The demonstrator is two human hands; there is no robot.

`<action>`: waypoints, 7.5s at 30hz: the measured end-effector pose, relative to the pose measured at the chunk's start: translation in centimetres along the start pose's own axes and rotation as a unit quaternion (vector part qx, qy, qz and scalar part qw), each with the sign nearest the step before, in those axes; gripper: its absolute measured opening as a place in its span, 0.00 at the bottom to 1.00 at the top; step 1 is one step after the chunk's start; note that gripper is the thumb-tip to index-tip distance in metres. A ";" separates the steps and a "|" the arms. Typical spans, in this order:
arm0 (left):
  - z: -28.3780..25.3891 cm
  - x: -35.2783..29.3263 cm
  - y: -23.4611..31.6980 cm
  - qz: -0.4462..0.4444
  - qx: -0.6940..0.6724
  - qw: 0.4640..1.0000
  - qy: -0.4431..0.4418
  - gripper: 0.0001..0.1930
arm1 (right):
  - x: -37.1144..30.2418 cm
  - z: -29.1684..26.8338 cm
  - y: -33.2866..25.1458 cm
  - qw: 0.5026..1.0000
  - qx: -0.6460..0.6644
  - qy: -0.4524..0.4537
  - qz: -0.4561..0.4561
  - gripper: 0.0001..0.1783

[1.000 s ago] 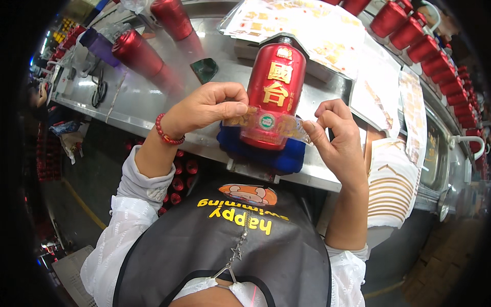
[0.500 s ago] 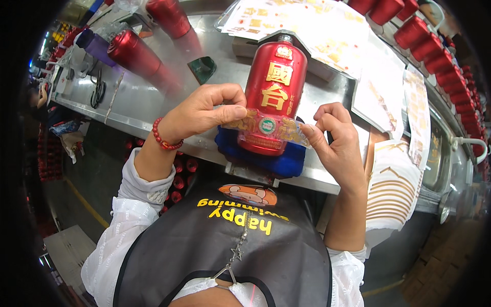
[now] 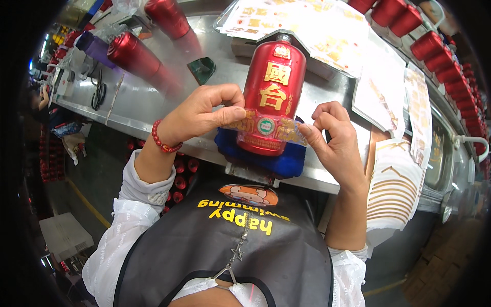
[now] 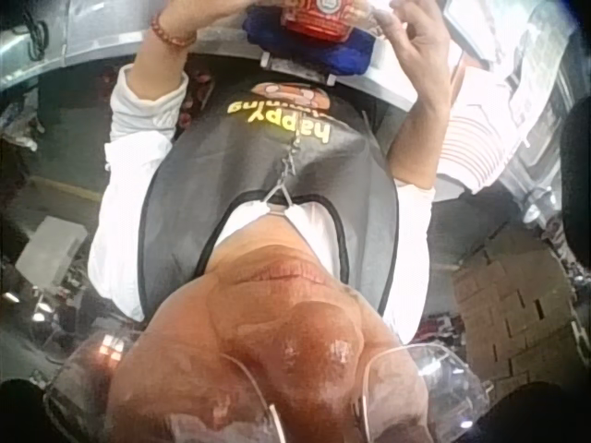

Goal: The person applies gold decorative stickers to a red cylindrical container, using a green plastic scraper to smooth each label and a wooden stick to press edges. The person handles multiple red containers and sticker sheets on a metal workbench.

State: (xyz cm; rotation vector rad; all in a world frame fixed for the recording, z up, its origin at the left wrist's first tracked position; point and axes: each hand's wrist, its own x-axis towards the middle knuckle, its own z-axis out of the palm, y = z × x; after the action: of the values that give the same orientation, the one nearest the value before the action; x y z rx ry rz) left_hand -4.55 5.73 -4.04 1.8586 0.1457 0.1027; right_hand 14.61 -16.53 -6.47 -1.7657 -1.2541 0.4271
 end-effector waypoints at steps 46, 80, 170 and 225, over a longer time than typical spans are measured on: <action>4.3 -0.7 -4.6 0.129 -0.001 0.979 0.155 0.46 | -0.3 2.4 -0.5 0.996 0.088 -0.005 -0.009 0.27; 4.6 -1.1 -4.2 0.132 0.100 0.968 0.191 0.51 | -0.8 2.6 -0.8 0.996 0.067 0.054 -0.004 0.32; 8.1 -2.5 -3.7 0.126 0.385 0.875 0.266 0.55 | -4.5 4.9 -0.2 0.969 -0.156 0.099 -0.161 0.37; 7.3 -2.9 -4.8 0.091 0.374 0.886 0.259 0.52 | -0.8 3.6 -1.2 0.919 -0.208 0.238 -0.236 0.17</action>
State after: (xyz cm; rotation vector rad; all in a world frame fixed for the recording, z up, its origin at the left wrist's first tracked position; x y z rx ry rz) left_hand -6.59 -0.23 -10.71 2.5762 0.4261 0.7722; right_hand 11.09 -15.45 -7.60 -1.6774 -1.4072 -0.5570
